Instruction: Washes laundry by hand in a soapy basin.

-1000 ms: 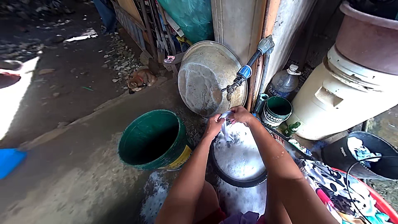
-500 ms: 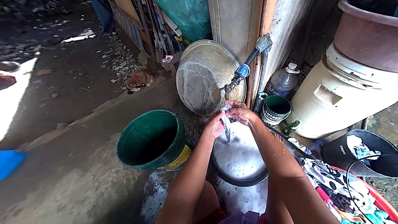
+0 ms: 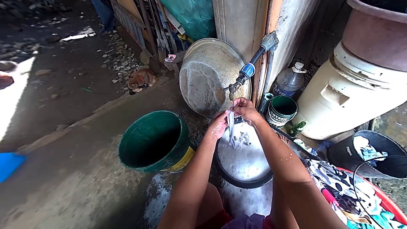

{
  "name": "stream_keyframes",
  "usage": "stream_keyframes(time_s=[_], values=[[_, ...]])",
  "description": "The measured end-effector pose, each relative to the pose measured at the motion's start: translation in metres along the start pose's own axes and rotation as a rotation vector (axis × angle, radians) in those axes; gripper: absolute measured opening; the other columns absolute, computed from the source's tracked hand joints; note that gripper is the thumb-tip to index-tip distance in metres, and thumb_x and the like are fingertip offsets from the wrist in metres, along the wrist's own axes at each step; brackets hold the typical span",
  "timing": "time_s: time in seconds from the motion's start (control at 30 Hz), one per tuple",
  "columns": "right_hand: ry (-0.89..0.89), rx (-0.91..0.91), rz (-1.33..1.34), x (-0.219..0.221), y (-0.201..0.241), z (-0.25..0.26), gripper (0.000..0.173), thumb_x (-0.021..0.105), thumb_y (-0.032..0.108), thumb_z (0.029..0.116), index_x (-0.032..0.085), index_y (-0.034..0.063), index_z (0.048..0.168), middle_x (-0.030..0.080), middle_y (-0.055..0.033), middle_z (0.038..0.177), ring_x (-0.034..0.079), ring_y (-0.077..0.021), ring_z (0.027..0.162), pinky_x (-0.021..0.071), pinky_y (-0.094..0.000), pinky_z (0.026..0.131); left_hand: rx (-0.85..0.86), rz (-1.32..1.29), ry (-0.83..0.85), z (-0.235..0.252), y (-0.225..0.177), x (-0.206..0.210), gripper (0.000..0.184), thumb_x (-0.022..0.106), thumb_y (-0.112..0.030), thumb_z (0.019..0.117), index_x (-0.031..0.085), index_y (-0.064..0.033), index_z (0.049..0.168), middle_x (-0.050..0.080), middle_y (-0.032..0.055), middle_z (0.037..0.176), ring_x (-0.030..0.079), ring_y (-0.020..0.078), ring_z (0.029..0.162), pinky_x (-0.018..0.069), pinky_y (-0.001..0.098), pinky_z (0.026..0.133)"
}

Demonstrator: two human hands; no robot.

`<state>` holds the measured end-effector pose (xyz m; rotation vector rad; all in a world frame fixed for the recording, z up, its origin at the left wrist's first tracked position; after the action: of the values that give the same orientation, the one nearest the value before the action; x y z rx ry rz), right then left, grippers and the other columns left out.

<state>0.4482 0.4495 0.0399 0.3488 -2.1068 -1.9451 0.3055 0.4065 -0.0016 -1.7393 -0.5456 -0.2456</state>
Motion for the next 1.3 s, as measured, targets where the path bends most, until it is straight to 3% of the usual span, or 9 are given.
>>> stream_keyframes(time_s=[0.27,0.37,0.47,0.67,0.8,0.9,1.07,1.17,1.3], values=[[-0.516,-0.918,-0.774,-0.004,0.044,-0.025,0.039,0.061,0.027,0.0997,0.066,0.0011,0.129,0.064,-0.0239,0.125,0.060,-0.0399,0.117,0.0474,-0.0535,0.102,0.122,0.756,-0.097,0.005,0.009,0.012,0.035,0.048,-0.030,0.1092,0.062,0.0000,0.123,0.064,0.0210,0.116,0.061,0.0292,0.106,0.0489,0.0497,0.095],[-0.414,-1.079,-1.224,0.004,0.071,-0.025,0.039,0.051,0.039,0.1068,0.069,0.0184,0.136,0.067,-0.0180,0.128,0.063,-0.0387,0.114,0.0490,-0.0542,0.091,0.021,0.654,-0.067,0.002,0.007,0.016,0.041,0.042,-0.035,0.1107,0.057,-0.0026,0.132,0.061,0.0205,0.123,0.059,0.0288,0.109,0.0477,0.0489,0.096],[-0.229,-1.160,-1.472,0.009,0.098,-0.020,0.037,0.049,0.032,0.1084,0.075,0.0059,0.115,0.068,-0.0154,0.096,0.065,-0.0353,0.093,0.0486,-0.0481,0.077,-0.036,0.478,-0.053,0.001,0.005,0.023,0.044,0.042,-0.040,0.1100,0.055,-0.0044,0.133,0.061,0.0143,0.115,0.060,0.0213,0.097,0.0519,0.0396,0.087],[0.052,-0.567,-1.785,0.044,0.135,-0.035,0.023,0.045,-0.004,0.1012,0.068,-0.0055,0.104,0.070,-0.0239,0.104,0.067,-0.0421,0.106,0.0490,-0.0550,0.088,-0.019,0.356,0.009,0.009,0.004,0.029,0.026,0.059,-0.018,0.1038,0.057,-0.0013,0.123,0.060,0.0101,0.110,0.058,0.0153,0.096,0.0509,0.0343,0.087],[-0.397,-0.971,-1.262,0.014,0.085,-0.029,0.027,0.052,0.014,0.1049,0.073,0.0006,0.116,0.071,-0.0196,0.099,0.068,-0.0375,0.099,0.0541,-0.0484,0.083,0.037,0.415,0.062,0.011,0.005,0.028,0.027,0.071,-0.001,0.0909,0.059,-0.0025,0.116,0.063,0.0058,0.099,0.060,0.0104,0.084,0.0539,0.0292,0.077],[-0.620,-0.728,-0.892,-0.024,-0.025,-0.047,0.038,0.057,0.013,0.0989,0.065,0.0037,0.134,0.068,-0.0221,0.116,0.064,-0.0382,0.111,0.0533,-0.0525,0.094,0.093,0.624,0.104,0.015,0.003,0.022,0.036,0.076,-0.004,0.0877,0.064,0.0018,0.121,0.069,0.0114,0.106,0.066,0.0143,0.090,0.0567,0.0339,0.083],[0.034,0.626,-0.847,-0.036,-0.245,-0.105,0.082,0.073,0.034,0.0927,0.036,0.0040,0.159,0.018,-0.0338,0.165,0.018,-0.0568,0.151,0.0257,-0.0797,0.111,0.061,0.983,0.011,0.007,0.007,0.014,0.032,0.061,-0.028,0.1031,0.057,-0.0010,0.121,0.063,0.0175,0.104,0.062,0.0250,0.088,0.0523,0.0458,0.077],[0.212,0.753,-0.833,-0.012,-0.282,-0.128,0.091,0.072,0.042,0.0930,0.027,0.0053,0.163,0.000,-0.0347,0.168,0.013,-0.0610,0.150,0.0269,-0.0784,0.112,0.064,1.087,-0.051,0.016,0.010,0.007,0.036,0.055,-0.023,0.1063,0.051,0.0019,0.131,0.062,0.0241,0.119,0.062,0.0339,0.107,0.0496,0.0542,0.095],[0.215,0.533,-0.935,0.017,-0.280,-0.137,0.064,0.064,0.021,0.0976,0.043,-0.0052,0.152,0.024,-0.0298,0.165,0.029,-0.0514,0.149,0.0308,-0.0708,0.114,0.006,1.389,-0.024,0.021,0.014,-0.018,0.036,0.050,-0.019,0.1072,0.054,0.0046,0.134,0.063,0.0267,0.124,0.062,0.0370,0.117,0.0469,0.0553,0.103]])
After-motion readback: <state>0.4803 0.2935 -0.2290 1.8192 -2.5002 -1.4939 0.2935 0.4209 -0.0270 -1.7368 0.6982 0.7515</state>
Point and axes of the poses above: each hand's wrist, its own z-axis towards the middle knuckle, its own x-axis out of the palm, y = z × x, the point moved 2 cm from there along z, towards the middle knuckle
